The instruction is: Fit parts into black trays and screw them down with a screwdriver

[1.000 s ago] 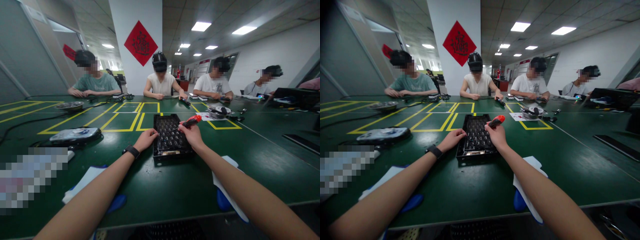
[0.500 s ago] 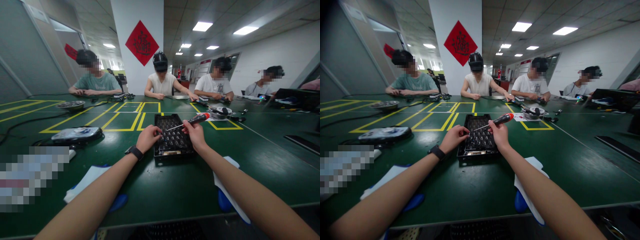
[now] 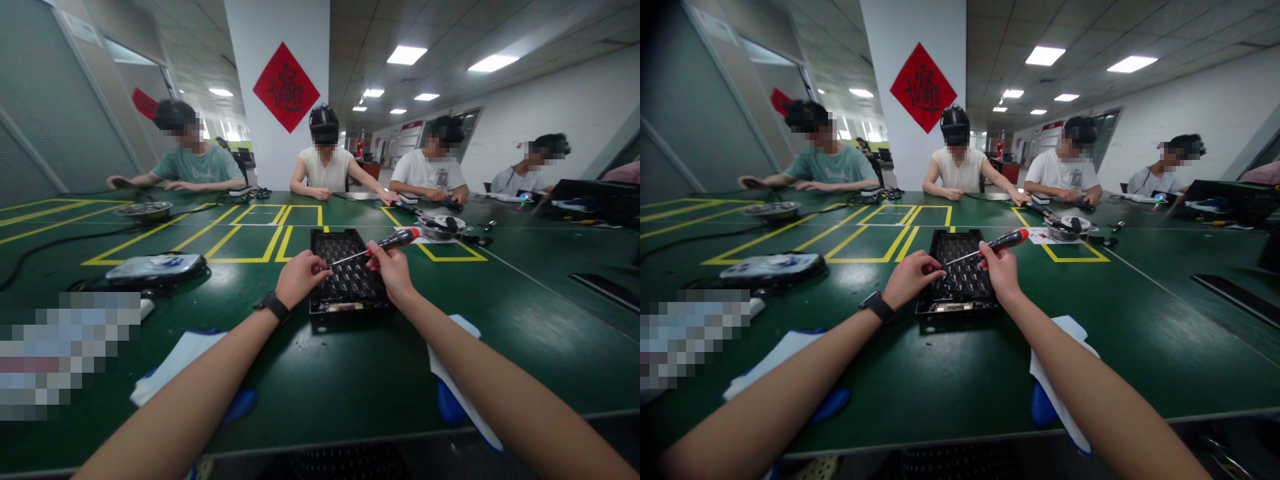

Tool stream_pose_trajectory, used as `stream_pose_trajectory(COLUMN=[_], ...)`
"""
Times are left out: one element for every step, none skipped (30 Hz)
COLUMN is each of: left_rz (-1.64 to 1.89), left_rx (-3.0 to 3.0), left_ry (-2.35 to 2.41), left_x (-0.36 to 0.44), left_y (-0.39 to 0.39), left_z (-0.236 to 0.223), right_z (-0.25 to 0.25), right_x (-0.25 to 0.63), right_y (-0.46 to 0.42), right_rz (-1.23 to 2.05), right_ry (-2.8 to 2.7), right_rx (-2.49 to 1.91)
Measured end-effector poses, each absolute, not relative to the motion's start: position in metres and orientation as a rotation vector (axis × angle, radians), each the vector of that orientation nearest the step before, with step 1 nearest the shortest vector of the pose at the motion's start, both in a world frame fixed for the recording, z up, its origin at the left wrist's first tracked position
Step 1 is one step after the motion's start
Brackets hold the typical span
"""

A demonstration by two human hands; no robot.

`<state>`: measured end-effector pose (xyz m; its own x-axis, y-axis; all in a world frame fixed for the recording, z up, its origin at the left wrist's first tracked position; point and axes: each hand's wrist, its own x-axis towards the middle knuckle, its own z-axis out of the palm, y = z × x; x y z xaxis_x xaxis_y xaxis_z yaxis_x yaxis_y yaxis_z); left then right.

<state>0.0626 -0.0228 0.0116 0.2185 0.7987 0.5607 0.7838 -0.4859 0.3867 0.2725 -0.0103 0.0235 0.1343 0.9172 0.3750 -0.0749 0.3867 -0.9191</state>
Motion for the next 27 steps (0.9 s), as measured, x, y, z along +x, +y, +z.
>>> stream_pose_trajectory(left_rz=[1.155, 1.171, 1.189, 1.204, 1.211, 1.211, 1.209, 1.208, 1.208, 1.208, 1.208, 1.203, 1.197, 1.19, 1.185, 1.182, 1.179, 1.177, 1.176, 1.174, 1.172, 1.174, 1.176, 1.179, 1.182, 1.184, 1.183], left_rx=[2.426, 2.411, 2.394, 2.376, 2.357, 2.336, 2.314, 2.29, 2.268, 2.252, 2.244, 2.248, 2.259, 2.274, 2.289, 2.302, 2.312, 2.318, 2.321, 2.322, 2.322, 2.321, 2.321, 2.319, 2.318, 2.319, 2.32], left_ry=[1.584, 1.582, 1.576, 1.566, 1.557, 1.551, 1.551, 1.557, 1.563, 1.565, 1.562, 1.553, 1.541, 1.53, 1.521, 1.515, 1.511, 1.509, 1.509, 1.511, 1.515, 1.52, 1.526, 1.531, 1.536, 1.54, 1.545], left_x=[0.0631, 0.0637, 0.0644, 0.0651, 0.0658, 0.0663, 0.0666, 0.0668, 0.0668, 0.0667, 0.0666, 0.0666, 0.0667, 0.0668, 0.0671, 0.0674, 0.0678, 0.0681, 0.0685, 0.0688, 0.069, 0.0691, 0.0692, 0.0692, 0.0692, 0.0692, 0.0693], left_y=[-0.0227, -0.0224, -0.0218, -0.021, -0.02, -0.0189, -0.0176, -0.0165, -0.0155, -0.0147, -0.0143, -0.0142, -0.0144, -0.0148, -0.0154, -0.016, -0.0166, -0.017, -0.0173, -0.0174, -0.0174, -0.0173, -0.0171, -0.0169, -0.0167, -0.0164, -0.0162], left_z=[0.0112, 0.0105, 0.0096, 0.0085, 0.0074, 0.0062, 0.005, 0.0039, 0.003, 0.0024, 0.002, 0.0018, 0.0019, 0.0023, 0.0027, 0.0033, 0.0038, 0.0043, 0.0047, 0.005, 0.0052, 0.0053, 0.0052, 0.0051, 0.0048, 0.0046, 0.0043], right_z=[0.0238, 0.0243, 0.0248, 0.0254, 0.026, 0.0265, 0.0271, 0.0276, 0.028, 0.0284, 0.0287, 0.0289, 0.029, 0.0291, 0.029, 0.0289, 0.0287, 0.0285, 0.0282, 0.0281, 0.0279, 0.0278, 0.0278, 0.0277, 0.0276, 0.0275, 0.0273], right_x=[0.2722, 0.2719, 0.2716, 0.2713, 0.2711, 0.271, 0.2709, 0.2708, 0.2707, 0.2706, 0.2703, 0.2701, 0.2697, 0.2694, 0.269, 0.2687, 0.2684, 0.2683, 0.2682, 0.2683, 0.2684, 0.2686, 0.2688, 0.2691, 0.2692, 0.2694, 0.2695], right_y=[-0.0109, -0.0115, -0.0121, -0.0126, -0.013, -0.0133, -0.0135, -0.0136, -0.0136, -0.0136, -0.0137, -0.0138, -0.014, -0.0142, -0.0145, -0.0147, -0.0149, -0.015, -0.015, -0.015, -0.0149, -0.0148, -0.0146, -0.0144, -0.0141, -0.0137, -0.0133], right_rz=[0.884, 0.883, 0.877, 0.866, 0.855, 0.848, 0.851, 0.864, 0.888, 0.92, 0.951, 0.974, 0.985, 0.988, 0.981, 0.969, 0.953, 0.938, 0.923, 0.911, 0.903, 0.902, 0.906, 0.912, 0.921, 0.929, 0.934], right_ry=[-1.209, -1.206, -1.201, -1.195, -1.186, -1.175, -1.164, -1.153, -1.146, -1.144, -1.149, -1.158, -1.171, -1.187, -1.205, -1.222, -1.237, -1.251, -1.262, -1.27, -1.274, -1.276, -1.276, -1.273, -1.266, -1.259, -1.255], right_rx=[-0.901, -0.899, -0.897, -0.895, -0.891, -0.886, -0.878, -0.866, -0.852, -0.837, -0.823, -0.813, -0.807, -0.805, -0.805, -0.807, -0.809, -0.809, -0.807, -0.802, -0.796, -0.789, -0.783, -0.779, -0.779, -0.782, -0.786])
